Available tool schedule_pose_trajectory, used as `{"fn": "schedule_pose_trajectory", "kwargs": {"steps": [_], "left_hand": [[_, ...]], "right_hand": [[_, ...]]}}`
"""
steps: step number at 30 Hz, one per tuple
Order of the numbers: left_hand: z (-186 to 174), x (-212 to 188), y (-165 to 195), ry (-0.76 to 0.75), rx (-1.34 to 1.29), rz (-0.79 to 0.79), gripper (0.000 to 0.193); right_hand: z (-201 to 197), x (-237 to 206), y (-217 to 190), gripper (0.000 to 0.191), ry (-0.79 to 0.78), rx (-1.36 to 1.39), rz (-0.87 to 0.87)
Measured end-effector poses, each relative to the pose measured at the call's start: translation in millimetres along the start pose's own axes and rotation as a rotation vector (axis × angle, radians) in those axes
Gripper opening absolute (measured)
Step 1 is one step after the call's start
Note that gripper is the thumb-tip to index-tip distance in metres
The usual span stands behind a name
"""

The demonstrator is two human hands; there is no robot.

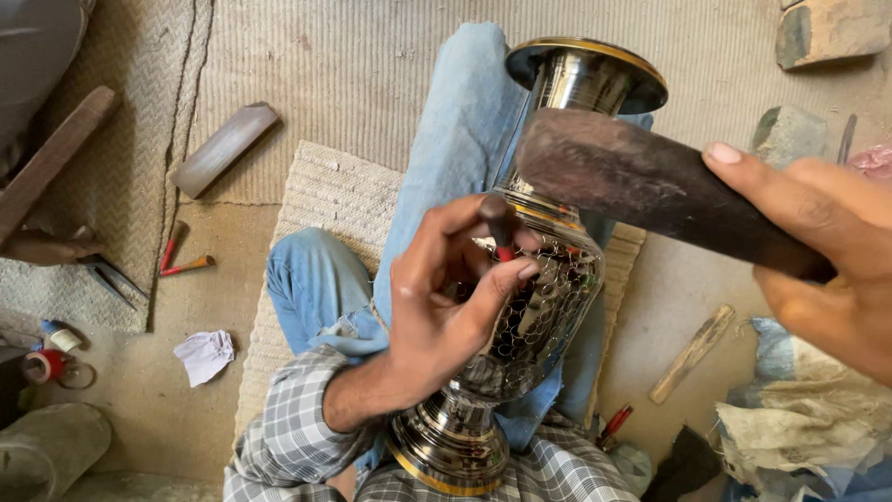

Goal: The person sits on the floor with a brass vase held on their lap and embosses decorative patterns into its surface. They hold a steel punch against the metal with one hand and repeatedly strike it with a wooden mallet held in the other hand, repositioning the punch to work new spots on the vase body.

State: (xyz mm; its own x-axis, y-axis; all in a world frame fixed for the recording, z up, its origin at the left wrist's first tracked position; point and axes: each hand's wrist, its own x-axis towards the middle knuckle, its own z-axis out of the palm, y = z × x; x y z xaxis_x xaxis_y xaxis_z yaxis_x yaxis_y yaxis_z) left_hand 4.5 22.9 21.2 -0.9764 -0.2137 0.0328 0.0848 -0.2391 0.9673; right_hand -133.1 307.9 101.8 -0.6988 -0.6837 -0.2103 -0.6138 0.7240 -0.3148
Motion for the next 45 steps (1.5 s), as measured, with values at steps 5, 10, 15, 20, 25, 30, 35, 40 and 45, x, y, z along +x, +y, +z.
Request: {"fn": "schedule_pose_trajectory", "kwargs": {"steps": [5,10,15,20,25,30,35,40,45], "left_hand": [[2,-7,-9,0.118,-0.060,0.094,0.040],[0,-5,-8,0.082,0.013,0.126,0.038],[-4,4,-7,-0.176,0.099,0.161,0.042],[-1,16,-9,-0.388,0.186,0.228,0.045],[-2,27,-4,-0.535,0.332,0.291,0.054],[1,36,2,-0.698,0.322,0.279,0.047],[7,41,-2,-0.804,0.323,0.338,0.049],[8,43,-13,-0.974,0.280,0.327,0.052],[9,49,-21,-1.146,0.188,0.338,0.049]], "right_hand": [[-33,37,6,0.082,-0.105,-0.139,-0.092],[-23,28,21,0.080,-0.157,-0.160,-0.158],[-12,-4,29,0.081,-0.149,-0.166,-0.116],[19,-48,20,0.085,0.104,0.069,0.046],[50,-88,22,0.048,0.087,0.090,0.289],[58,-114,9,0.062,0.218,0.133,0.270],[81,-128,-9,0.080,0.281,-0.059,0.264],[115,-148,-18,0.056,0.465,0.369,0.473],[131,-182,-38,0.024,0.633,0.576,0.481]]}}
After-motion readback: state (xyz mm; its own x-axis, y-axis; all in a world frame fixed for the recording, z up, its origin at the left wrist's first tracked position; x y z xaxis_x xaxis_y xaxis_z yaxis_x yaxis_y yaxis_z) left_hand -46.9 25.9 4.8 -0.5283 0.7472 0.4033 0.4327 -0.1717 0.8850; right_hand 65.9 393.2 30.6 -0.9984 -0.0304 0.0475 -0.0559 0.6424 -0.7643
